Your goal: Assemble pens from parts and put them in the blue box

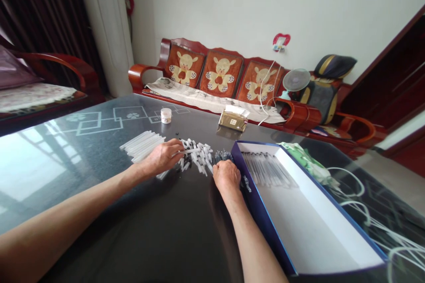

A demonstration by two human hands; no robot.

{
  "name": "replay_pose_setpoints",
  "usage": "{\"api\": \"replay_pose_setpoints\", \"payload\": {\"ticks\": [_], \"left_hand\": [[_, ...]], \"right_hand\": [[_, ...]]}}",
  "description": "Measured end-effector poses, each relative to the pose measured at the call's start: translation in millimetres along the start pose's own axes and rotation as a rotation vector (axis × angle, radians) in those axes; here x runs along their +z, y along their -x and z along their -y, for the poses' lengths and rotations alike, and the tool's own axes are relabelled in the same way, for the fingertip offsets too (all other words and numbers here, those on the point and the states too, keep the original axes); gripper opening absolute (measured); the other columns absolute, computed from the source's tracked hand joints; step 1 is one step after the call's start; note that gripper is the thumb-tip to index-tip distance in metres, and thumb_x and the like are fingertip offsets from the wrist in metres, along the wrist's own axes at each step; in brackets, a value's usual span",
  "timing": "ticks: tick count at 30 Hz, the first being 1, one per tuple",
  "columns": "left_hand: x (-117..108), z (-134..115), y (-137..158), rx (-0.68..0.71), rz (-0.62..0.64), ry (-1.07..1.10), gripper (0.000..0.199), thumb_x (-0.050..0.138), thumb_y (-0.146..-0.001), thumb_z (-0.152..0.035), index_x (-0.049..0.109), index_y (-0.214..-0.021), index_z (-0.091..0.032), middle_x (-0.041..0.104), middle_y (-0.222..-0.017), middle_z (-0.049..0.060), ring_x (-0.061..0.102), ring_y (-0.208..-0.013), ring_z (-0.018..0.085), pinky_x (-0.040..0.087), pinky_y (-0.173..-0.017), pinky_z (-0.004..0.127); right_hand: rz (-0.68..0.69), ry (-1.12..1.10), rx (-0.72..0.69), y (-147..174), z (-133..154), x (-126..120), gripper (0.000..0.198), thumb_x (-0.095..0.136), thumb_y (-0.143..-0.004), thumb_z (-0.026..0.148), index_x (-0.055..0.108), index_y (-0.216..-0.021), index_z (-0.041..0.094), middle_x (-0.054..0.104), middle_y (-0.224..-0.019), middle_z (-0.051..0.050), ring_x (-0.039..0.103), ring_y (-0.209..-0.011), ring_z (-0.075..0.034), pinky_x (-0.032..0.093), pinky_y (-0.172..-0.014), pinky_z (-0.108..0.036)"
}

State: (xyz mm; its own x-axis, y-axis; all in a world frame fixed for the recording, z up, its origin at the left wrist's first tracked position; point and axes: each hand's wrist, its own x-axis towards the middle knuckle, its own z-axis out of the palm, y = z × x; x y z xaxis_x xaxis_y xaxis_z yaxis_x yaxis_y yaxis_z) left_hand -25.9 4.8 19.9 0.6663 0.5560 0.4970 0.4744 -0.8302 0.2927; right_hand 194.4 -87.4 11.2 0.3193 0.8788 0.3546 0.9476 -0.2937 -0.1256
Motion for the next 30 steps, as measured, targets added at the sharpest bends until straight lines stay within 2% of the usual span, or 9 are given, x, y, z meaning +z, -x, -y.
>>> {"api": "replay_pose_setpoints", "payload": {"ticks": [3, 6, 11, 16, 19, 22, 25, 27, 30], "left_hand": [[9.8, -12.1, 3.8, 0.090, 0.075, 0.072, 0.031, 0.041, -0.088, -0.015, 0.060, -0.112, -0.016, 0.061, -0.103, 0.010, 0.061, -0.093, 0.017, 0.049, -0.086, 0.028], [14.5, -23.4, 7.1, 0.128, 0.143, 0.076, 0.045, 0.037, -0.083, -0.008, 0.051, -0.126, -0.013, 0.062, -0.100, 0.010, 0.061, -0.089, 0.018, 0.051, -0.083, 0.029], [15.9, -23.8, 10.6, 0.069, 0.116, 0.024, 0.044, 0.037, -0.086, -0.012, 0.050, -0.128, -0.012, 0.064, -0.097, 0.011, 0.063, -0.088, 0.020, 0.051, -0.081, 0.031], [16.2, -17.9, 9.7, -0.097, 0.043, 0.003, 0.037, 0.037, -0.096, -0.031, 0.056, -0.125, -0.018, 0.068, -0.104, 0.011, 0.065, -0.092, 0.020, 0.051, -0.083, 0.029], [17.1, -17.0, 8.6, -0.115, 0.045, 0.034, 0.040, 0.037, -0.096, -0.030, 0.051, -0.132, -0.018, 0.070, -0.105, 0.011, 0.067, -0.091, 0.019, 0.052, -0.083, 0.030], [17.5, -17.5, 8.2, -0.099, 0.065, 0.087, 0.043, 0.034, -0.096, -0.025, 0.046, -0.136, -0.014, 0.072, -0.094, 0.011, 0.067, -0.081, 0.019, 0.052, -0.079, 0.031], [16.3, -19.3, 7.9, -0.079, 0.043, 0.145, 0.041, 0.034, -0.094, -0.020, 0.050, -0.129, -0.009, 0.071, -0.097, 0.013, 0.067, -0.087, 0.019, 0.051, -0.084, 0.030], [14.8, -20.8, 7.4, -0.100, 0.038, 0.165, 0.038, 0.035, -0.093, -0.020, 0.053, -0.125, -0.009, 0.071, -0.096, 0.013, 0.067, -0.089, 0.019, 0.050, -0.084, 0.029], [12.2, -22.3, 6.5, -0.152, 0.055, 0.178, 0.038, 0.037, -0.095, -0.028, 0.055, -0.126, -0.014, 0.071, -0.083, 0.008, 0.066, -0.078, 0.018, 0.049, -0.077, 0.028]], "right_hand": [[0.070, -0.041, 0.054, -4.7, 0.3, -3.0, 0.025, 0.061, -0.074, 0.028, 0.068, -0.050, 0.026, 0.062, -0.051, -0.004, 0.060, -0.051, -0.017, 0.036, -0.047, -0.025], [0.066, -0.064, 0.052, -7.8, 0.0, -0.5, 0.022, 0.063, -0.070, 0.026, 0.067, -0.049, 0.026, 0.058, -0.044, -0.003, 0.056, -0.044, -0.016, 0.035, -0.044, -0.025], [0.039, -0.027, 0.070, -7.3, 1.1, 3.1, 0.019, 0.059, -0.069, 0.019, 0.067, -0.053, 0.023, 0.061, -0.051, -0.007, 0.058, -0.048, -0.019, 0.038, -0.048, -0.027], [-0.197, -0.132, 0.048, -8.7, -0.3, -5.9, 0.017, 0.052, -0.076, 0.023, 0.067, -0.068, 0.018, 0.067, -0.069, -0.011, 0.063, -0.063, -0.021, 0.044, -0.061, -0.030], [-0.229, -0.467, 0.064, -11.3, 2.8, -9.9, 0.021, 0.052, -0.078, 0.030, 0.065, -0.087, 0.017, 0.068, -0.071, -0.007, 0.063, -0.067, -0.020, 0.046, -0.067, -0.030], [-0.096, -0.970, 0.129, -11.5, 11.9, -10.3, 0.030, 0.055, -0.076, 0.037, 0.062, -0.098, 0.018, 0.068, -0.074, -0.003, 0.062, -0.064, -0.016, 0.047, -0.062, -0.027], [0.055, -1.435, 0.231, -9.2, 22.2, -11.1, 0.033, 0.064, -0.070, 0.038, 0.064, -0.097, 0.018, 0.068, -0.081, -0.003, 0.062, -0.067, -0.014, 0.047, -0.057, -0.024], [0.095, -1.642, 0.264, -7.5, 26.6, -13.5, 0.040, 0.073, -0.063, 0.033, 0.064, -0.100, 0.019, 0.068, -0.086, -0.002, 0.063, -0.072, -0.013, 0.048, -0.060, -0.023], [0.023, -1.768, 0.312, -6.0, 28.4, -18.6, 0.040, 0.078, -0.061, 0.033, 0.065, -0.096, 0.019, 0.067, -0.082, 0.000, 0.062, -0.071, -0.011, 0.049, -0.060, -0.022]]}}
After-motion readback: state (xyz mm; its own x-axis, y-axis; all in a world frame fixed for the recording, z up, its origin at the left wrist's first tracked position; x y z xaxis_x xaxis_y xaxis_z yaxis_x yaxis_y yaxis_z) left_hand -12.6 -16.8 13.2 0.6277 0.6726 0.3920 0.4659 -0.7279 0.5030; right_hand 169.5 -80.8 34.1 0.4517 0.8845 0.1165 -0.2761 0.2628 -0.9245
